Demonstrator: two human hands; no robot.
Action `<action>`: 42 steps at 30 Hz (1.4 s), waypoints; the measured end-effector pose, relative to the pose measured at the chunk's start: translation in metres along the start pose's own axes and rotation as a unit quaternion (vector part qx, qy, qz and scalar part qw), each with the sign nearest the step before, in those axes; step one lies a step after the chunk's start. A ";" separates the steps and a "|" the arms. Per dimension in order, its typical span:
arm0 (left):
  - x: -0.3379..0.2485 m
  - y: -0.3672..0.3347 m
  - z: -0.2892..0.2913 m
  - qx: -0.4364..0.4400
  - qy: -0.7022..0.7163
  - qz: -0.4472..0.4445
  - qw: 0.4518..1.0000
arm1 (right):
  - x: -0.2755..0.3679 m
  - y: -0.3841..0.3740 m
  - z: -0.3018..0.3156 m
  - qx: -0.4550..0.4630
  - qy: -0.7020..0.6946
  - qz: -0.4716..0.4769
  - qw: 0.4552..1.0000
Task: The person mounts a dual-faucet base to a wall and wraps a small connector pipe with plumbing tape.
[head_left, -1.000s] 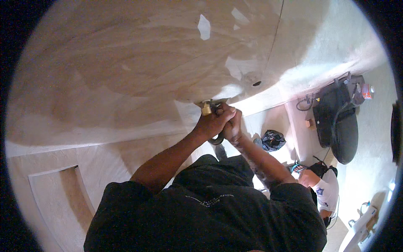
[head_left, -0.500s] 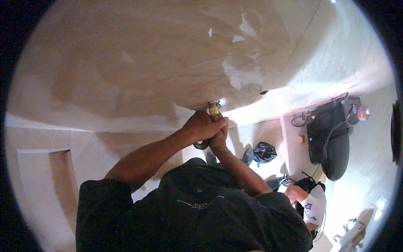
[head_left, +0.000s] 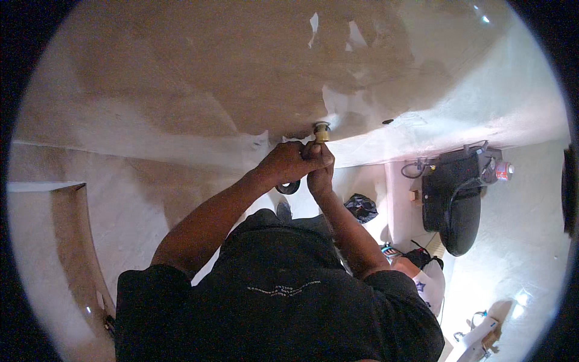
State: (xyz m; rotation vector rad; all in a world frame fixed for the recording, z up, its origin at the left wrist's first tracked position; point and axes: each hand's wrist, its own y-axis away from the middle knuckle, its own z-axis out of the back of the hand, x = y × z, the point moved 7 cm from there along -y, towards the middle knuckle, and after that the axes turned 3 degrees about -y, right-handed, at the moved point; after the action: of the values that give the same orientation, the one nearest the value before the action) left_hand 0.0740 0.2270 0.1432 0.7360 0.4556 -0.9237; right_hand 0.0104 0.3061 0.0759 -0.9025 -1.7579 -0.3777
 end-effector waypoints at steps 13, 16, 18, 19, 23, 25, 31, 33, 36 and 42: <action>0.058 0.004 -0.057 0.122 0.431 0.038 0.893 | 0.025 -0.001 -0.027 -0.036 0.093 -0.084 0.992; 0.057 -0.004 -0.088 0.162 0.578 0.037 0.799 | 0.036 0.003 -0.033 -0.097 0.144 -0.038 0.984; 0.034 -0.001 -0.076 0.137 0.663 -0.014 0.736 | 0.052 0.002 -0.026 -0.070 0.376 0.005 0.924; 0.034 -0.002 -0.075 0.145 0.658 -0.012 0.739 | 0.058 0.001 -0.031 -0.026 0.584 0.041 0.810; 0.042 -0.020 -0.068 0.135 0.737 0.006 0.662 | 0.076 -0.008 -0.035 -0.016 0.555 -0.008 0.832; 0.053 -0.034 -0.060 0.113 0.673 -0.089 0.726 | 0.084 -0.006 -0.041 -0.001 0.548 -0.001 0.837; 0.058 -0.033 -0.063 0.179 0.578 0.053 0.795 | 0.099 -0.002 -0.035 -0.009 0.543 0.000 0.839; 0.053 -0.030 -0.061 0.170 0.573 0.025 0.802 | 0.106 -0.002 -0.039 -0.022 0.515 -0.003 0.857; 0.026 -0.015 -0.051 0.152 0.592 0.036 0.791 | 0.108 -0.005 -0.038 -0.035 0.538 -0.008 0.842; 0.048 -0.014 -0.070 0.257 0.461 0.002 0.850 | 0.097 0.001 -0.036 -0.053 0.487 -0.010 0.872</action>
State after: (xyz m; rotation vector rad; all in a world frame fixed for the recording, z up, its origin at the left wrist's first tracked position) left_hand 0.0847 0.2466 0.0598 1.6896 1.0665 -0.6332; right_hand 0.0218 0.3219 0.1771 -0.5863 -0.8109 -0.7858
